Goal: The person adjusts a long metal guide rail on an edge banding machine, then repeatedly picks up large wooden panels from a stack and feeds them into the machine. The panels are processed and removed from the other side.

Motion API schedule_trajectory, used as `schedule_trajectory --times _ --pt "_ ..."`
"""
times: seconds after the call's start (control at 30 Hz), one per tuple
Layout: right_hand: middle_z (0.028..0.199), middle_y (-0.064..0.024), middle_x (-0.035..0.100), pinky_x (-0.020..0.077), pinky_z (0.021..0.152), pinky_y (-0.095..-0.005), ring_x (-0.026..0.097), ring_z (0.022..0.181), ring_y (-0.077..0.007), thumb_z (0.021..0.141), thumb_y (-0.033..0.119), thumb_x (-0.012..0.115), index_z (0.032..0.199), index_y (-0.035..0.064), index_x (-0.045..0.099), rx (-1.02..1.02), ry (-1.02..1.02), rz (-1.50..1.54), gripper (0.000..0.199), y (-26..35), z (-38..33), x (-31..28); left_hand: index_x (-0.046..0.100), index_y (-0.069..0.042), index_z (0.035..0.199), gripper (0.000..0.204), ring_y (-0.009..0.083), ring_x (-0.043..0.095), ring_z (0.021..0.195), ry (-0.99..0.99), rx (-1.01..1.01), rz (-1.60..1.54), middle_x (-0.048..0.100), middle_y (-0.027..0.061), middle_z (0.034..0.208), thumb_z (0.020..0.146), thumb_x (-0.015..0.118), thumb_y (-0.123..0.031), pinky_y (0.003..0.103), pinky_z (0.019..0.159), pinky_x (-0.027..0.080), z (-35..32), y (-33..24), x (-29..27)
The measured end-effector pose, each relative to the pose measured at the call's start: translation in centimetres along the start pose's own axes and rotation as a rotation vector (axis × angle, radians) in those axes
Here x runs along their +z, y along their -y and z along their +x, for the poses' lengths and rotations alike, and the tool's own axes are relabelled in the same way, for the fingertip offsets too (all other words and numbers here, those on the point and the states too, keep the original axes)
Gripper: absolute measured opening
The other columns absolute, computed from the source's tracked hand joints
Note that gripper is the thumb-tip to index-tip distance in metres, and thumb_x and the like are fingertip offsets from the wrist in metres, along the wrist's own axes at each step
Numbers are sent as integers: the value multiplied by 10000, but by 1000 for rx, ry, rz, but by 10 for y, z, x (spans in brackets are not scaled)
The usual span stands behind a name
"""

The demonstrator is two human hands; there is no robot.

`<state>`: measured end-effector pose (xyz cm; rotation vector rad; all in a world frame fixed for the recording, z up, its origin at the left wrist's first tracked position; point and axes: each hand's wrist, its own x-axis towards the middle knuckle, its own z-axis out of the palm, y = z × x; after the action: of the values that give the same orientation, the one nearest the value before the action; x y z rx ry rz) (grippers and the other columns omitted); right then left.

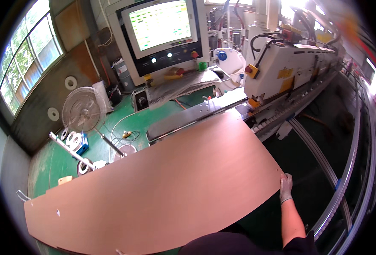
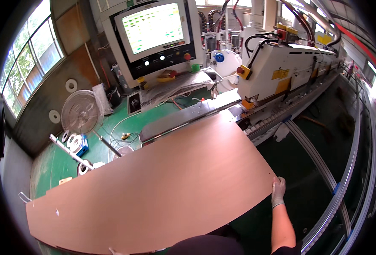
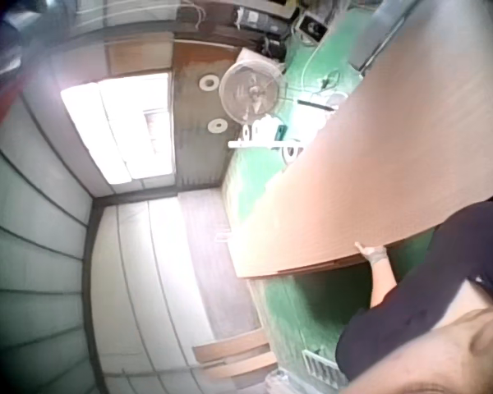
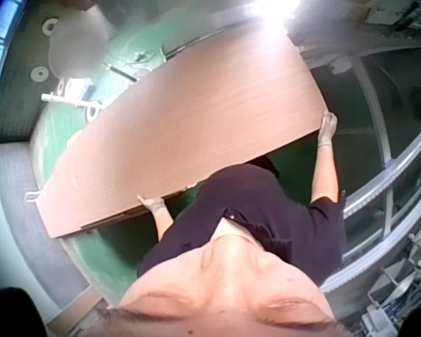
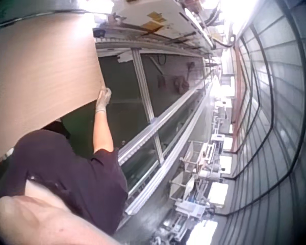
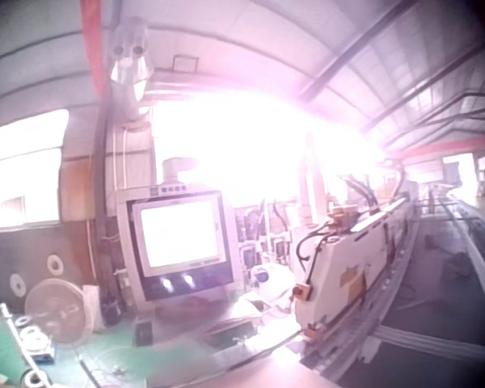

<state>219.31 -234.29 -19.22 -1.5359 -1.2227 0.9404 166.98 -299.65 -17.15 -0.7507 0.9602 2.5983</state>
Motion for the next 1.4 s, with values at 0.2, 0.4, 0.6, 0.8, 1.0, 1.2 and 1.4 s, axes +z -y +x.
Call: schedule_trajectory --times 0.2,0.4,0.6,0.8,1.0,1.2,1.4 --pt "1663 -166 218 294 1219 -388 315 1488 -277 1008 114 608 1652 50 113 70 -277 379 815 -13 -47 59 408 -152 1578 790 383 446 1426 -112 -54 163 474 129 1570 1007 340 -694 599 1163 367 -16 2 23" --pt "1666 -166 195 306 1216 -395 342 1474 -282 1004 80 600 1655 57 88 74 -223 511 829 16 -34 73 423 -153 1568 784 393 457 1415 -203 -84 292 495 144 1551 1004 355 -692 594 1156 379 -27 5 38" --pt "1602 -154 334 342 1194 -401 401 1431 -275 1023 103 566 1648 71 128 102 -136 588 764 53 -25 81 438 -155 1559 777 402 467 1404 -280 -81 340 515 158 1532 1001 370 -691 588 1150 392 -38 -4 44" --pt "1559 -148 395 386 1162 -412 457 1382 -276 1037 94 538 1641 85 150 58 -71 588 719 68 -15 65 412 -221 1579 825 391 377 1477 -349 -84 450 453 83 1598 975 262 -762 640 1191 304 -21 -1 56" --pt "1551 -141 407 388 1161 -419 461 1376 -272 1044 90 521 1624 102 205 106 -101 538 661 55 6 63 365 -235 1600 834 385 364 1486 -369 -77 447 418 72 1622 971 256 -771 636 1198 293 -25 28 71" --pt "1530 -124 432 398 1151 -413 475 1360 -261 1047 88 519 1584 97 284 104 -163 512 586 45 32 64 387 -211 1588 839 388 379 1475 -370 -76 442 434 83 1609 972 264 -768 624 1192 308 -32 72 102" --pt "1525 -125 431 377 1166 -401 456 1376 -256 1036 86 520 1575 96 299 126 -79 556 583 16 81 32 409 -188 1575 845 390 394 1464 -369 -78 428 451 95 1596 974 273 -766 612 1185 323 -40 119 126"
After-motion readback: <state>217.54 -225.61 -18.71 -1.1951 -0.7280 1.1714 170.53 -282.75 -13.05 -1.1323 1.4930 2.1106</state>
